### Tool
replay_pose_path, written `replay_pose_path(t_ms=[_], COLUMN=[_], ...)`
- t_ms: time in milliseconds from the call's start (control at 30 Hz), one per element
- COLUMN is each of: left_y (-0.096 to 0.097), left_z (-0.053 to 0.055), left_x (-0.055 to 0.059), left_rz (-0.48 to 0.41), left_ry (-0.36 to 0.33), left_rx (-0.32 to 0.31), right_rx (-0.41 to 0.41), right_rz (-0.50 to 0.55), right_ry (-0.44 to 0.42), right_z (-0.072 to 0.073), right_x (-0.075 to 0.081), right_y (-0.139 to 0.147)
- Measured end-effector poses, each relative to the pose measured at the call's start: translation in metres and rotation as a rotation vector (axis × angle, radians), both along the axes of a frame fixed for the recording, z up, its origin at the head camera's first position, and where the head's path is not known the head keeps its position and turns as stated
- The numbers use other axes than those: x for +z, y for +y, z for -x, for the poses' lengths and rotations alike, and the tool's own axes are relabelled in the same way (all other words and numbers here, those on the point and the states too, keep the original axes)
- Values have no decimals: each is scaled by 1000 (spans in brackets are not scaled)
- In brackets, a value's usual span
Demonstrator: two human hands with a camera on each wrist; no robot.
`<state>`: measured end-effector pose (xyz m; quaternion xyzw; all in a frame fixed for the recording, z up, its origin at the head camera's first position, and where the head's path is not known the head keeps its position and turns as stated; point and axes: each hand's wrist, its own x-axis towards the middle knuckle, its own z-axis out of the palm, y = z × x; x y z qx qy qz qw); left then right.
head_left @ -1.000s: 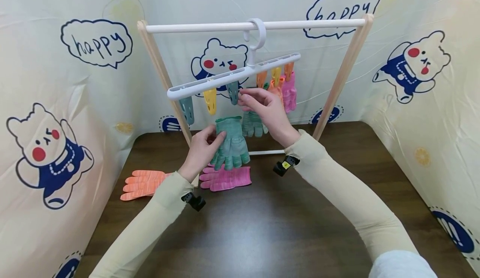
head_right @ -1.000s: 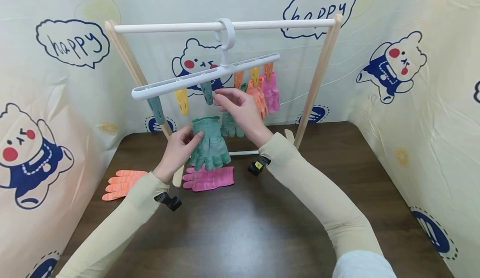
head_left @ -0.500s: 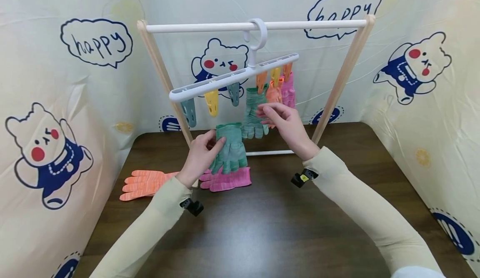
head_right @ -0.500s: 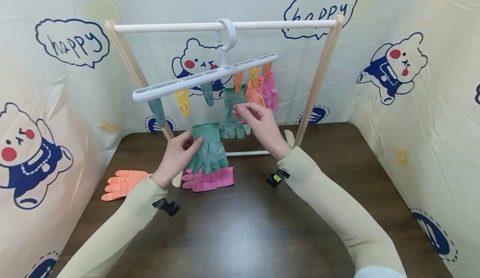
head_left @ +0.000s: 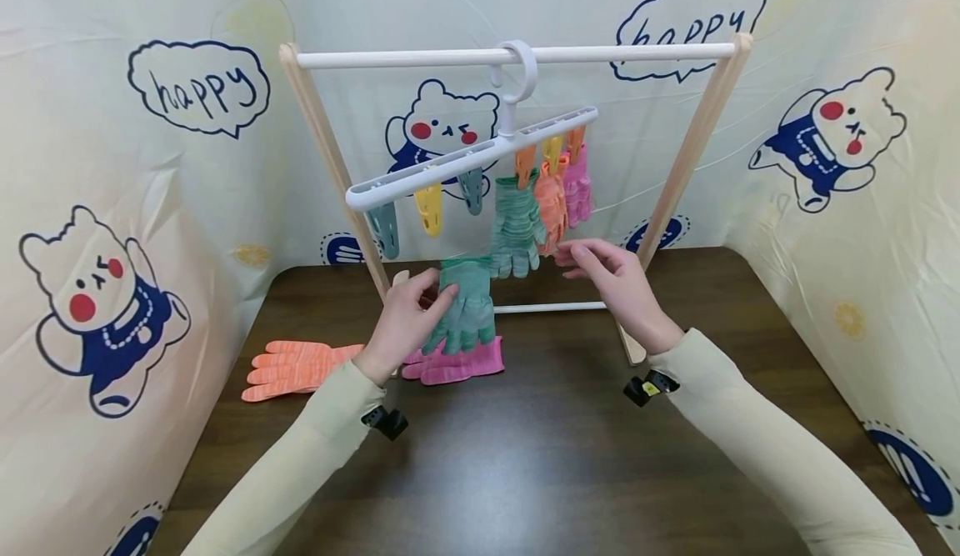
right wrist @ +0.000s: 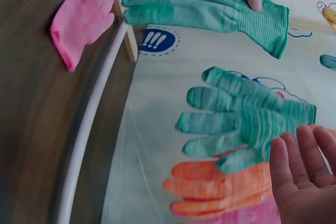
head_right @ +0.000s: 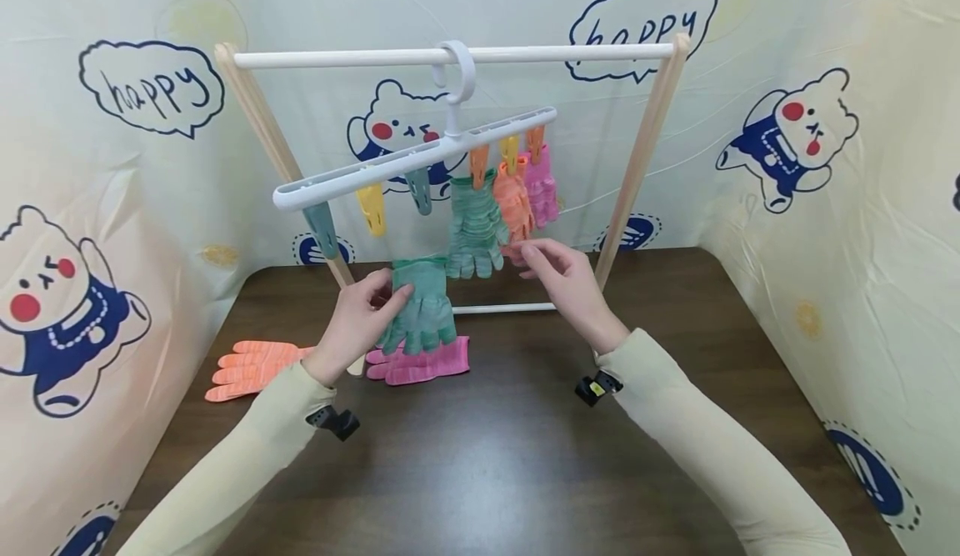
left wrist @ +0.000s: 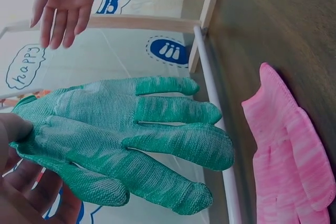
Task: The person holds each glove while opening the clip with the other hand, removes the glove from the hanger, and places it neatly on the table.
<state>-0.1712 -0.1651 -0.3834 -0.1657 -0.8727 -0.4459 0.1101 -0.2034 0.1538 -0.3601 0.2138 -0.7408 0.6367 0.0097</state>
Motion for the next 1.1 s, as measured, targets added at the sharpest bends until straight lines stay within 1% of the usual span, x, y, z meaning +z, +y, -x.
replay_pose_path(t_ms=[100,300,600,867,1100], left_y=[1,4,14,29,42], left_z=[-1,-2,-6,-2,3], left_x=[-2,-9,-17,-23,-23], left_rz=[-2,0,50,141,253], left_ry=[-1,18,93,187,250], left_rx=[-3,-14,-33,-41,-34], right_rx=[-18,-45,-63,-100,-108], right_rz=[-2,-53,-120,-138,-174], right_ry=[1,-26,-27,-34,-55], right_z=[-6,-13,-20,-24,-26], right_x=[-4,-15,-32,-46,-56], right_y=[9,26,45,57,64])
